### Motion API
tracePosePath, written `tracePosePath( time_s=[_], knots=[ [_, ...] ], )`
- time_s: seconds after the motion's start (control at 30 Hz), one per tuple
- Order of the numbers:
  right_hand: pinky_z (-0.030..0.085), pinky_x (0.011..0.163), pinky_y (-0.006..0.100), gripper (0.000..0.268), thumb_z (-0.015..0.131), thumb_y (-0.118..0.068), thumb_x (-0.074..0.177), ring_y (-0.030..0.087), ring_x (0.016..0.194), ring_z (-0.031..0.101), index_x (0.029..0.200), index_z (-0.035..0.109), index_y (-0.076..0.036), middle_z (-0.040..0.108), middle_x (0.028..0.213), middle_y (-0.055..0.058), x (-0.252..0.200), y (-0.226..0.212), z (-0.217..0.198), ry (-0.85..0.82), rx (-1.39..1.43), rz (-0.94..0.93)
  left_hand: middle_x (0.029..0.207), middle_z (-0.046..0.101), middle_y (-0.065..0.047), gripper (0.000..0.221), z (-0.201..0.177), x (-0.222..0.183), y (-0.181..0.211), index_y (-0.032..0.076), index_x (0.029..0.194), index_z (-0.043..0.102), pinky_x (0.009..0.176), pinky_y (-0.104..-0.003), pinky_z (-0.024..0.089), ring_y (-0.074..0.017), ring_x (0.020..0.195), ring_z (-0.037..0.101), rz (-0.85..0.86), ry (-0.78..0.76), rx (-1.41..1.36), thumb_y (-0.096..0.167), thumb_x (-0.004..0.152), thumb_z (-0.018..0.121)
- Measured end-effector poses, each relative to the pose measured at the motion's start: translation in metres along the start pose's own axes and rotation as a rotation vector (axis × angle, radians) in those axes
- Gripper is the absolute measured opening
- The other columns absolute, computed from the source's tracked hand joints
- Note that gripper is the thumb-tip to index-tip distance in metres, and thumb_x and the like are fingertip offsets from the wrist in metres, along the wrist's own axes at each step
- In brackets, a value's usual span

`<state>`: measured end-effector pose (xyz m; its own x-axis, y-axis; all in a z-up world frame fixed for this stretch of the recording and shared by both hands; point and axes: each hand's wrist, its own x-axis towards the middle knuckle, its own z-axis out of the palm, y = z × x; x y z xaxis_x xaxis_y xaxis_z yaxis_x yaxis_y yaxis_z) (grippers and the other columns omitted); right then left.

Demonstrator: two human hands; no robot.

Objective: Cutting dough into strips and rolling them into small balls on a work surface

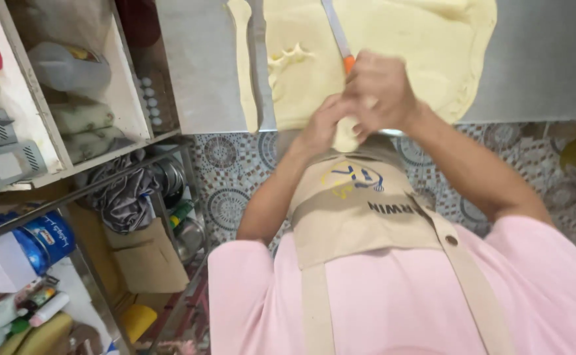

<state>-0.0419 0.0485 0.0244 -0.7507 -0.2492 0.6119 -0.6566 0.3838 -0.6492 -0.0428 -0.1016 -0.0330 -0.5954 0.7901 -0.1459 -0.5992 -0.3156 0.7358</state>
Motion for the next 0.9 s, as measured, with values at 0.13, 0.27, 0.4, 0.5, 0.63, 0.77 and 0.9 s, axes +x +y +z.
tracePosePath(
  time_s=[0.13,0.27,0.4,0.5,0.63,0.77,0.9],
  knots=[
    [0.023,0.049,0.036,0.038,0.063,0.002,0.093,0.019,0.05,0.034,0.063,0.042,-0.009,0.042,0.057,0.004,-0.042,0.052,-0.004,0.061,-0.235,0.103,0.064,0.056,-0.009,0.031,0.016,-0.011,0.011,0.006,0.082,0.054,0.059,-0.027,0.046,-0.0168,0.057,0.058,0.029,0.058,0.138,0.028,0.104,0.051],
    [0.039,0.057,0.034,0.066,0.115,-0.008,0.099,0.011,0.069,0.044,0.074,0.054,-0.008,0.055,0.073,0.002,-0.096,0.164,-0.033,0.177,-0.301,0.7,0.107,0.074,-0.002,0.028,0.0,-0.015,0.033,0.005,0.119,0.068,0.084,-0.027,0.052,-0.0132,0.091,0.068,0.257,-0.114,0.598,0.025,0.105,0.054],
    [0.043,0.074,0.045,0.062,0.087,-0.047,0.098,0.033,0.095,0.058,0.122,0.061,0.004,0.063,0.111,0.021,-0.075,0.116,-0.038,-0.149,-0.365,0.649,0.156,0.039,-0.011,0.075,-0.047,-0.008,0.013,0.01,0.156,0.025,0.129,-0.038,0.029,-0.0244,0.147,0.037,0.247,0.215,0.809,0.003,0.09,0.061],
    [0.046,0.069,0.037,0.039,0.083,-0.025,0.097,0.025,0.08,0.062,0.118,0.062,0.001,0.064,0.102,0.016,-0.003,0.06,-0.025,-0.229,-0.072,0.61,0.177,0.015,-0.01,0.094,-0.04,0.016,0.027,0.012,0.168,0.009,0.143,-0.04,0.016,-0.0255,0.169,0.016,0.351,0.188,0.871,0.004,0.091,0.063],
    [0.039,0.073,0.041,0.026,0.07,-0.022,0.107,0.03,0.08,0.055,0.099,0.06,0.0,0.055,0.089,0.014,-0.013,0.027,-0.022,-0.109,-0.002,0.382,0.089,0.07,0.003,0.021,-0.006,0.003,0.038,0.011,0.121,0.062,0.051,-0.024,0.034,-0.0027,0.054,0.034,0.098,0.091,0.808,0.021,0.102,0.059],
    [0.052,0.088,0.056,0.037,0.048,-0.028,0.11,0.047,0.1,0.065,0.111,0.059,0.008,0.064,0.114,0.026,0.001,-0.007,-0.025,-0.14,0.002,0.052,0.102,0.067,0.0,0.024,-0.006,-0.001,0.003,0.005,0.124,0.062,0.082,-0.027,0.052,-0.0087,0.089,0.06,-0.085,0.033,0.196,0.014,0.103,0.061],
    [0.031,0.047,0.034,0.03,0.061,-0.004,0.094,0.021,0.051,0.041,0.066,0.052,-0.005,0.047,0.06,0.007,-0.04,0.047,-0.004,0.065,0.053,0.049,0.066,0.061,-0.008,0.025,-0.001,-0.003,-0.012,0.007,0.088,0.066,0.058,-0.025,0.047,-0.0154,0.058,0.059,-0.029,-0.019,0.14,0.027,0.1,0.058]
  ],
)
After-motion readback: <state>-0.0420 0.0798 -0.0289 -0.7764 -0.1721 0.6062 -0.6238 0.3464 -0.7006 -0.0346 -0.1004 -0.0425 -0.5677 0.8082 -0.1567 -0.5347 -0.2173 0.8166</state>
